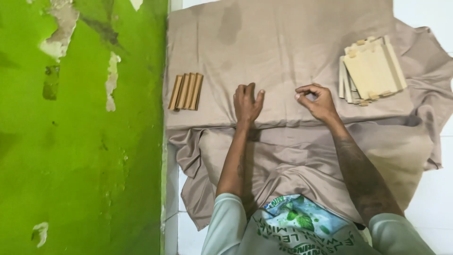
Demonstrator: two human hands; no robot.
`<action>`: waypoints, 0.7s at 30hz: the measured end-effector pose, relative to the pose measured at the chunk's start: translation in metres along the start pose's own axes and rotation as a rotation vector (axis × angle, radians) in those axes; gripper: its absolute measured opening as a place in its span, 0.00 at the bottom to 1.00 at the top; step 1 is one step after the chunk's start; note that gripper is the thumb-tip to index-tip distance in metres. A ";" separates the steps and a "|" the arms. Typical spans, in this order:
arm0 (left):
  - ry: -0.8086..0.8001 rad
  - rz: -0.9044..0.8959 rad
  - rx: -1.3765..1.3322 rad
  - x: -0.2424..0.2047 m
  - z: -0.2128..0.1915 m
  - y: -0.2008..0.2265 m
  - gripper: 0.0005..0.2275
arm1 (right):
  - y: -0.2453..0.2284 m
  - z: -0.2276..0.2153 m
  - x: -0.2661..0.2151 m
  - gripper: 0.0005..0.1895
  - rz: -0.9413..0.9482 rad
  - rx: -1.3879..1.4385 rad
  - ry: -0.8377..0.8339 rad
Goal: The person assembles small wooden frames by hand on a cloth-covered surface. They pick up flat wooden pieces, interlock them, and place the completed frames into a growing stack on the left side of the workspace.
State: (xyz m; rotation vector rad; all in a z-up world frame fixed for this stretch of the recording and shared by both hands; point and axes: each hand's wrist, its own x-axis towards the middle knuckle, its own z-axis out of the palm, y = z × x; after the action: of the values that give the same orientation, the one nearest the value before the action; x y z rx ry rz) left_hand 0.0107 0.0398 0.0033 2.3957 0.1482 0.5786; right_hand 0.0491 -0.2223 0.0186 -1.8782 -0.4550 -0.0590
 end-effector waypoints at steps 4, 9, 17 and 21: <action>0.029 -0.010 0.011 0.003 0.000 0.007 0.17 | -0.004 -0.040 -0.005 0.08 -0.031 -0.028 0.184; 0.052 -0.047 0.035 -0.001 0.001 0.008 0.16 | -0.020 -0.088 -0.028 0.29 -0.199 -0.782 0.378; 0.092 -0.035 0.001 -0.003 0.002 0.006 0.13 | 0.060 -0.102 -0.054 0.15 -0.112 -0.793 0.547; 0.108 -0.013 -0.033 -0.003 0.000 0.007 0.11 | 0.035 -0.105 -0.053 0.14 -0.283 -0.906 0.619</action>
State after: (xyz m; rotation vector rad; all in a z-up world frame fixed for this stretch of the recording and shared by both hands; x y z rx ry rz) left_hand 0.0079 0.0339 0.0070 2.3308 0.1988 0.6995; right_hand 0.0306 -0.3438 0.0103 -2.4882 -0.2617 -1.1665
